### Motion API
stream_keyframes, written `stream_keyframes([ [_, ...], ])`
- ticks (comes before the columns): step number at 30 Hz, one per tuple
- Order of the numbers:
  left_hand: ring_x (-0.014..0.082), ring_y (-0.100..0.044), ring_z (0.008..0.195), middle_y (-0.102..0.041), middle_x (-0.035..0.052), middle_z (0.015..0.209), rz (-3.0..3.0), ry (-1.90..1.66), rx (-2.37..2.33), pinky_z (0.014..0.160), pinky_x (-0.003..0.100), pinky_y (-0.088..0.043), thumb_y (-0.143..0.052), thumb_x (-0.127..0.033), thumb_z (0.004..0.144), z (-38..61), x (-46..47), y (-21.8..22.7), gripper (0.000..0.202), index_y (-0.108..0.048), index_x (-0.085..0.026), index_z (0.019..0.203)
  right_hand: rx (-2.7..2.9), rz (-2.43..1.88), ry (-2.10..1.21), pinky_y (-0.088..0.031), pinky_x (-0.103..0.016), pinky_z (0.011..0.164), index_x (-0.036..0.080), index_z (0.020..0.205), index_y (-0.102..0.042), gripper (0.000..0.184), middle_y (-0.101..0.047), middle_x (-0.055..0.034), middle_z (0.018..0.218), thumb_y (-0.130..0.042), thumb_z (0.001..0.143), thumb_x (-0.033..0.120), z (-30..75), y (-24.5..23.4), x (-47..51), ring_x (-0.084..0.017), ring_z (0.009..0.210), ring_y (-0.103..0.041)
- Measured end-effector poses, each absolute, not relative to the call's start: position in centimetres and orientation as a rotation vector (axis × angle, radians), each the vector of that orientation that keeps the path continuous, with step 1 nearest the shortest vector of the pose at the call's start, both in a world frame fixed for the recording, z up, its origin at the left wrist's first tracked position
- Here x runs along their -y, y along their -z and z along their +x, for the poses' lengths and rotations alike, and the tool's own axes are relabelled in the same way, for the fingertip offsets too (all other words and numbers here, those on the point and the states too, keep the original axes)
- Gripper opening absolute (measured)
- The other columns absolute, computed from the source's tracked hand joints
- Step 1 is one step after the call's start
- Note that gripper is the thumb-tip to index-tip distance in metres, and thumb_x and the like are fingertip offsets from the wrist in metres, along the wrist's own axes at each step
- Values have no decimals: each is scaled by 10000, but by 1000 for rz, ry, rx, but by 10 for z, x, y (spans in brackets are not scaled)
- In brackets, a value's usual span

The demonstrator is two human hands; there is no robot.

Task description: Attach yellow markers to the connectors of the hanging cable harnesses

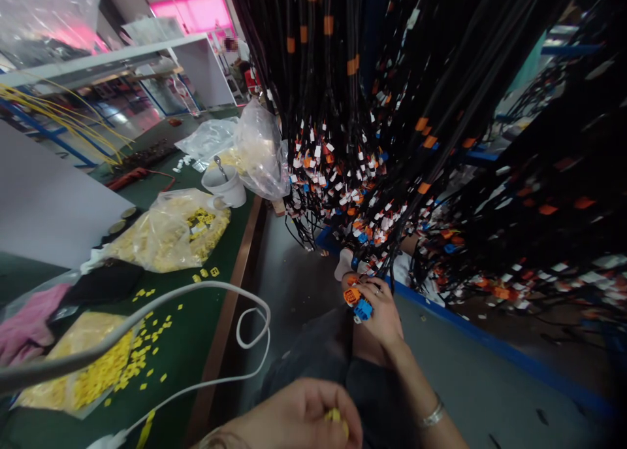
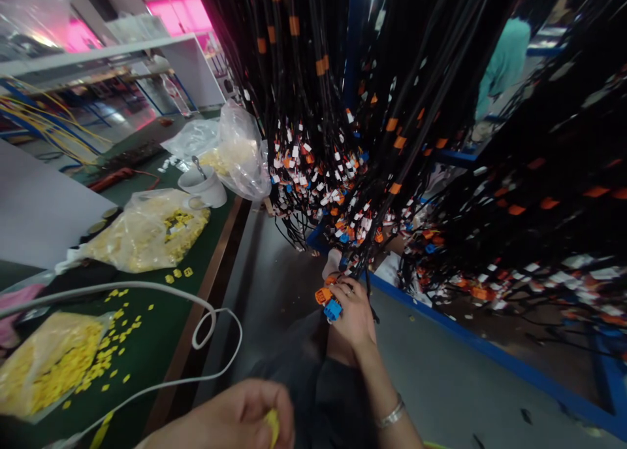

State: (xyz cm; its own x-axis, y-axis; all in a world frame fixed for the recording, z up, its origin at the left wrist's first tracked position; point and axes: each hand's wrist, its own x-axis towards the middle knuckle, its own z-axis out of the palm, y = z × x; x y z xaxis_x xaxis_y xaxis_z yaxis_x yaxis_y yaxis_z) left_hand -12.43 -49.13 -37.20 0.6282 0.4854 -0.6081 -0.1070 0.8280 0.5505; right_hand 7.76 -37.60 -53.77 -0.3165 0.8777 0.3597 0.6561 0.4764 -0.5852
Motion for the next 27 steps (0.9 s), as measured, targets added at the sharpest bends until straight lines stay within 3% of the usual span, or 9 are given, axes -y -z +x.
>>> stream_keyframes([
  [4, 45, -533, 570, -537, 2, 693, 197, -736, -879, 541, 134, -421, -751, -250, 675, -92, 461, 395, 265, -590, -138, 853, 2082, -1276, -482, -395, -438, 953, 195, 1066, -619, 346, -649, -65, 1018, -536, 737, 128, 80, 538, 378, -274, 1097, -431],
  [10, 121, -627, 765, -628, 64, 816, 181, -972, -897, 802, 248, -506, -697, -9, 661, -80, 416, 424, 287, -577, -97, 906, 2079, -1256, -500, -422, -438, 907, 190, 1056, -610, 325, -635, -81, 1005, -598, 732, 218, 83, 542, 376, -291, 1061, -438],
  [14, 119, -631, 724, -642, 73, 814, 238, -993, -1018, 750, 248, -521, -664, -14, 698, -80, 396, 440, 213, -593, -83, 887, 2072, -1257, -490, -417, -440, 906, 190, 1050, -612, 295, -637, -80, 985, -562, 760, 201, 83, 542, 376, -287, 1050, -449],
  [19, 59, -590, 621, -648, 51, 796, 302, -998, -1084, 581, 144, -472, -710, -35, 672, -87, 387, 462, 261, -631, -80, 917, 2091, -1264, -485, -409, -439, 909, 196, 1058, -610, 301, -636, -72, 981, -543, 766, 161, 83, 541, 376, -278, 1043, -448],
  [27, 100, -638, 666, -658, 72, 762, 226, -967, -1095, 698, 201, -523, -632, 44, 695, -93, 382, 475, 179, -620, -58, 841, 2111, -1255, -435, -416, -442, 880, 182, 1053, -602, 293, -631, -80, 960, -556, 765, 164, 82, 543, 372, -290, 1025, -440],
])
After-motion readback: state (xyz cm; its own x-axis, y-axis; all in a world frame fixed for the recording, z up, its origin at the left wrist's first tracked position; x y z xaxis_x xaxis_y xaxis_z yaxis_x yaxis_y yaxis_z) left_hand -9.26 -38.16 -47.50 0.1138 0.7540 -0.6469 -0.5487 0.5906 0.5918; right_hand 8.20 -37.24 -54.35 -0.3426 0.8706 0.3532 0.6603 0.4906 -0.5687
